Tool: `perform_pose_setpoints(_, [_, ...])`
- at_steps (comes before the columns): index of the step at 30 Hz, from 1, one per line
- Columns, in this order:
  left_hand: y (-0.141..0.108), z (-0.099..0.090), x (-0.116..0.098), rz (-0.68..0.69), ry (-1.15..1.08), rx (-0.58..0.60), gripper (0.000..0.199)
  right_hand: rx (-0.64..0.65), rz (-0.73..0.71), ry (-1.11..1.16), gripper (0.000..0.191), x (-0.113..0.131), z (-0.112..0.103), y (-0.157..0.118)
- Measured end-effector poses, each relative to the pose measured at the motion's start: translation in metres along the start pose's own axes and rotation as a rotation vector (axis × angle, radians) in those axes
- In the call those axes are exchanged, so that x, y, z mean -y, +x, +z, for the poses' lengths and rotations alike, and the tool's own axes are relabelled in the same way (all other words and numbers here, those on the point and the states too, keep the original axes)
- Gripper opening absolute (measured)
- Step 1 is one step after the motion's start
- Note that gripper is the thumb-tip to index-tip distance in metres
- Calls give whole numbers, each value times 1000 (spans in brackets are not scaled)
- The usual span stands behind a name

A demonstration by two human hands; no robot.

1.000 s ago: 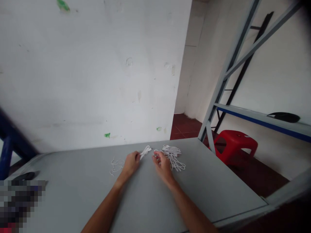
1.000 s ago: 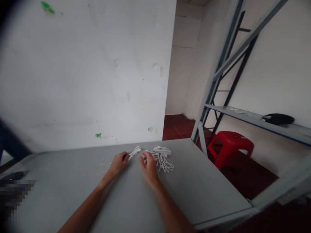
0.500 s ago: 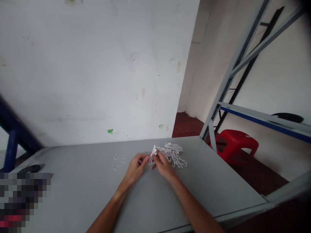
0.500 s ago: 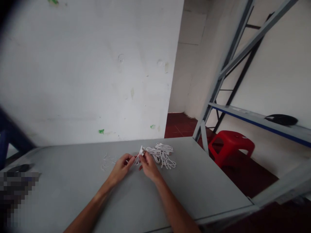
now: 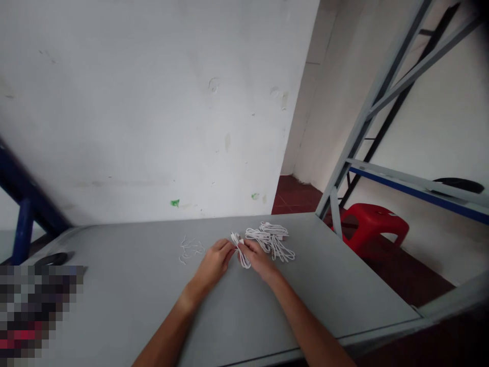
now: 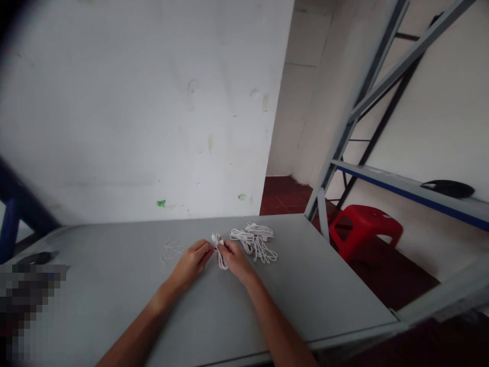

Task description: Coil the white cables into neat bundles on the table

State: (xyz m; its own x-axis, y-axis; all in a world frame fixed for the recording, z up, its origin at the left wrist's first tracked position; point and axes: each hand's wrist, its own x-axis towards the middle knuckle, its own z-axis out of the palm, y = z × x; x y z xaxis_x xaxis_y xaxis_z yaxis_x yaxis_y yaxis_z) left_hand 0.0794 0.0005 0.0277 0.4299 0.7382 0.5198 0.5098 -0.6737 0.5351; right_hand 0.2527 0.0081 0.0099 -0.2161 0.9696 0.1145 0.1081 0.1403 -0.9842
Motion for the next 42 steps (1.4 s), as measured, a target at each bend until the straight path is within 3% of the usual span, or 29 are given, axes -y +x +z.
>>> perform_pose_setpoints(3, [-1,1,-1,13,-14,-14,24,9,5,-62,36,-4,-1,1])
perform_pose_setpoints(7, [0,10,-2,-255,-158,-41,23,-185,-164,-163,27,-11,3,2])
perform_pose_setpoints(9, [1,14,-1,-378,-257,-58,26,-225,-179,-116,25,-13,5,3])
perform_pose_setpoints(12, [2,17,1,-463,-433,-77,32,-220,-179,-30,26,-13,6,4])
perform_pose_setpoints(17, [3,15,0,-522,-697,75,47,-189,-248,-27,27,-8,5,3])
perform_pose_setpoints(21, [4,13,-5,-562,-831,119,48,-150,-272,7,27,-4,5,2])
perform_pose_setpoints(26, [4,11,-5,-532,-724,80,42,-126,-202,131,32,-9,5,5])
perform_pose_setpoints(31, [1,12,-6,-274,-284,-78,26,-90,-14,316,35,-9,6,5])
perform_pose_setpoints(34, [-1,13,-8,-177,-152,-82,23,-73,56,412,37,-6,8,2])
perform_pose_setpoints(38, [-1,12,-9,-193,-140,-77,23,-46,94,493,38,-5,9,1])
perform_pose_setpoints(42, [1,8,-10,-265,-217,-65,22,-30,40,412,37,-10,8,3])
